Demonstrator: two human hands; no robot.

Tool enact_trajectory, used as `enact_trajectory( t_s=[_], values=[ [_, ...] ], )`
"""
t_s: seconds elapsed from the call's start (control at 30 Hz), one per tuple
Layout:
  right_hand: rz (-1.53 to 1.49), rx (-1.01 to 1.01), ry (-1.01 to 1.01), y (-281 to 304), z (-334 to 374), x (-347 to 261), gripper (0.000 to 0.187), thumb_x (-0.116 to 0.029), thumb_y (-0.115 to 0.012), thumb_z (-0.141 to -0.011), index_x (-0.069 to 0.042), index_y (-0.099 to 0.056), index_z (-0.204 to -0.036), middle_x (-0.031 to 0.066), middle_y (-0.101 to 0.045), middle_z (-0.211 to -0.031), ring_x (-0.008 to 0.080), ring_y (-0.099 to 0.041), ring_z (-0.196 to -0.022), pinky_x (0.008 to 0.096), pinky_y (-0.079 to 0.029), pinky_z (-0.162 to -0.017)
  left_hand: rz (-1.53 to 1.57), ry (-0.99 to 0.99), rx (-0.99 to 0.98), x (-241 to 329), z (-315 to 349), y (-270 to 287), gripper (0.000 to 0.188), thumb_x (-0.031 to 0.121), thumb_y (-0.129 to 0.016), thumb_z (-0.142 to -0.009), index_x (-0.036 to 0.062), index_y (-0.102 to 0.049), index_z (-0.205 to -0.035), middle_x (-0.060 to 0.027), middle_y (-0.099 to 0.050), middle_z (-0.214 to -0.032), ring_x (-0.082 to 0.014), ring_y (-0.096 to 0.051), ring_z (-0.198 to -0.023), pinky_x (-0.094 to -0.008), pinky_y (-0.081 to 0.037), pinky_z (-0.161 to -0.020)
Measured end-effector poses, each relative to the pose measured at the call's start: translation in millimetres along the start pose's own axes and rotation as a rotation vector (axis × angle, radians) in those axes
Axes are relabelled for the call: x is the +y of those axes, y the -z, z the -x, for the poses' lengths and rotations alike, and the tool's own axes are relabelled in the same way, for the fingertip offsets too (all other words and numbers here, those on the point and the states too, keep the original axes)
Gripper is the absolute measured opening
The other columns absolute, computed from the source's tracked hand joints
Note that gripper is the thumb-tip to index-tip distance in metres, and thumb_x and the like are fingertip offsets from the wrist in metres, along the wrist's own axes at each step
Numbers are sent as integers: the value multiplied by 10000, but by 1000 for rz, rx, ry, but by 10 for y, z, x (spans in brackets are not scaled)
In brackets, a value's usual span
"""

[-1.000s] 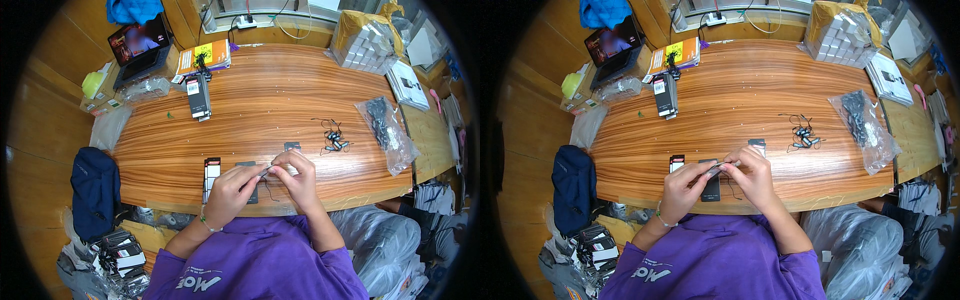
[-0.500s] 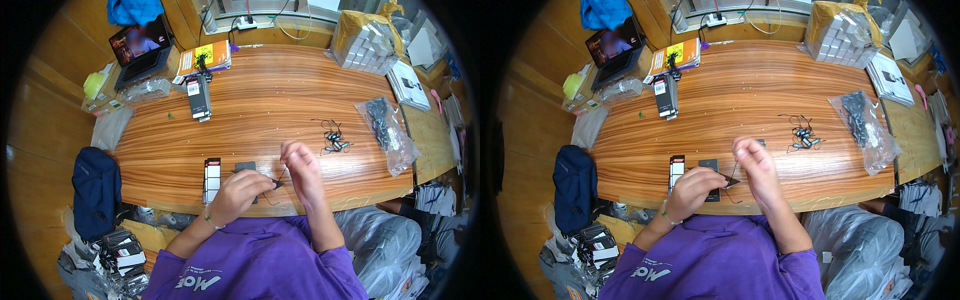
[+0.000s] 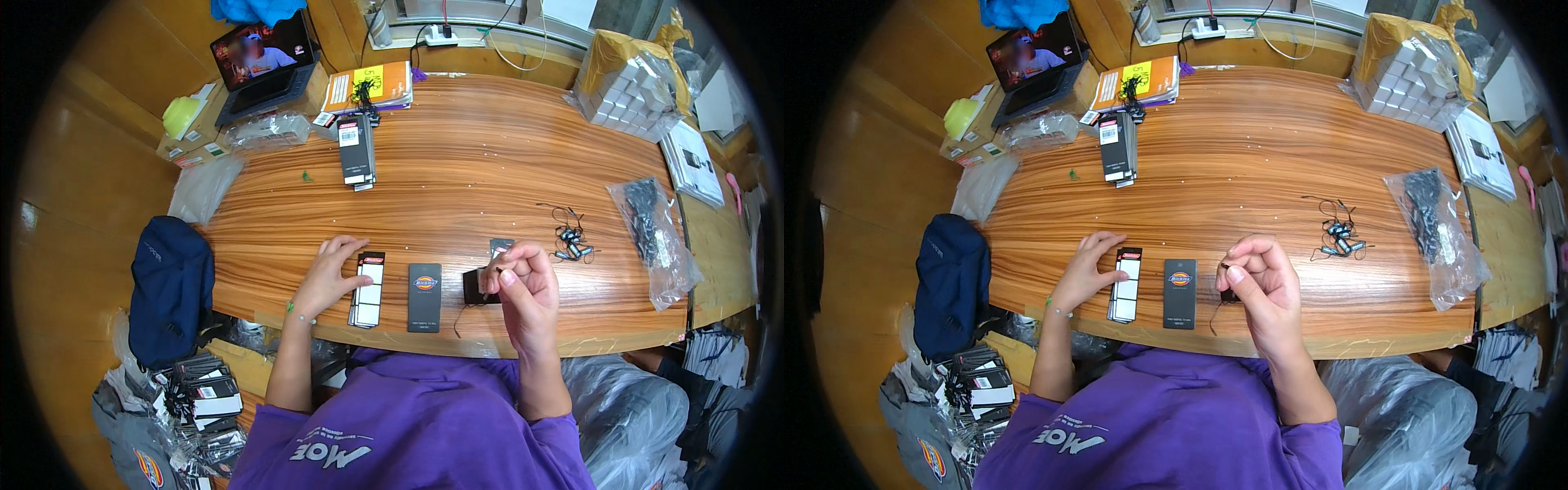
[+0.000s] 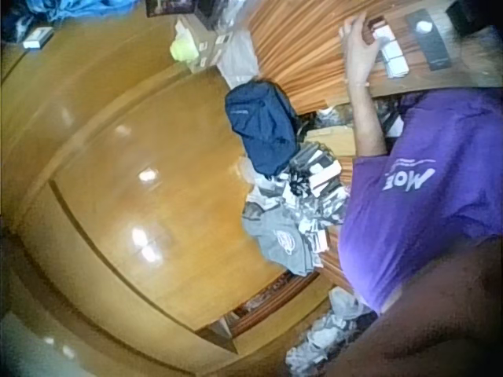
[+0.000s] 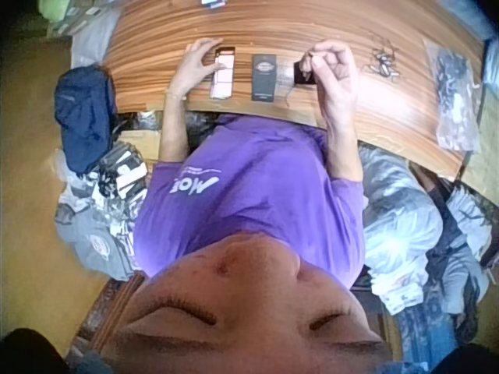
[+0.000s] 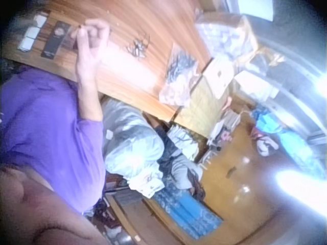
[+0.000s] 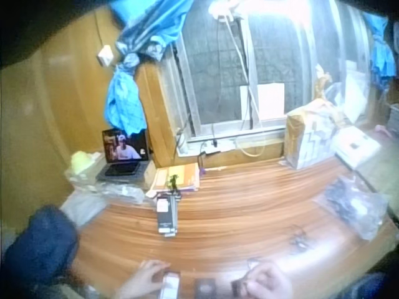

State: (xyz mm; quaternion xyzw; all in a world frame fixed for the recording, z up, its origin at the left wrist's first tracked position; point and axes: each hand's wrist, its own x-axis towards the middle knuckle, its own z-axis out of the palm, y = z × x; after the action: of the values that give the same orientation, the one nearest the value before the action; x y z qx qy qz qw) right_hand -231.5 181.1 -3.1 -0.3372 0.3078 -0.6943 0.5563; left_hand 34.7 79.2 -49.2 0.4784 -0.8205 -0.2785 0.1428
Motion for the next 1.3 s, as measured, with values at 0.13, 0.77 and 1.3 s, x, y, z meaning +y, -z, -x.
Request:
enact_trajectory(
  t_s=[0.13,0.77,1.3],
  values=[
    [88,-21,-20,22,3,-6,159,27,-522,-852,-19,-477,-998,49,-559,-803,111,-559,-754,240,-438,-714,-4,23,-54,-94,18,-23,591,206,-772,-632,75,-556,-1167,-93,-486,-1132,-266,-407,-1126,-361,-364,-956],
    [988,-80,424,-254,-67,194,147,68,-609,-740,21,-539,-860,130,-601,-736,240,-615,-643,311,-493,-578,731,25,186,1046,66,-108,125,-24,-695,-737,-41,-637,-846,-69,-654,-796,-97,-627,-738,-199,-509,-645],
    [947,-7,386,-173,-58,204,169,91,-592,-744,22,-528,-884,140,-595,-753,240,-622,-680,299,-487,-603,404,-287,233,1168,-47,-154,118,45,-657,-775,-33,-624,-856,-113,-631,-776,-196,-609,-681,-271,-477,-607]
  ],
)
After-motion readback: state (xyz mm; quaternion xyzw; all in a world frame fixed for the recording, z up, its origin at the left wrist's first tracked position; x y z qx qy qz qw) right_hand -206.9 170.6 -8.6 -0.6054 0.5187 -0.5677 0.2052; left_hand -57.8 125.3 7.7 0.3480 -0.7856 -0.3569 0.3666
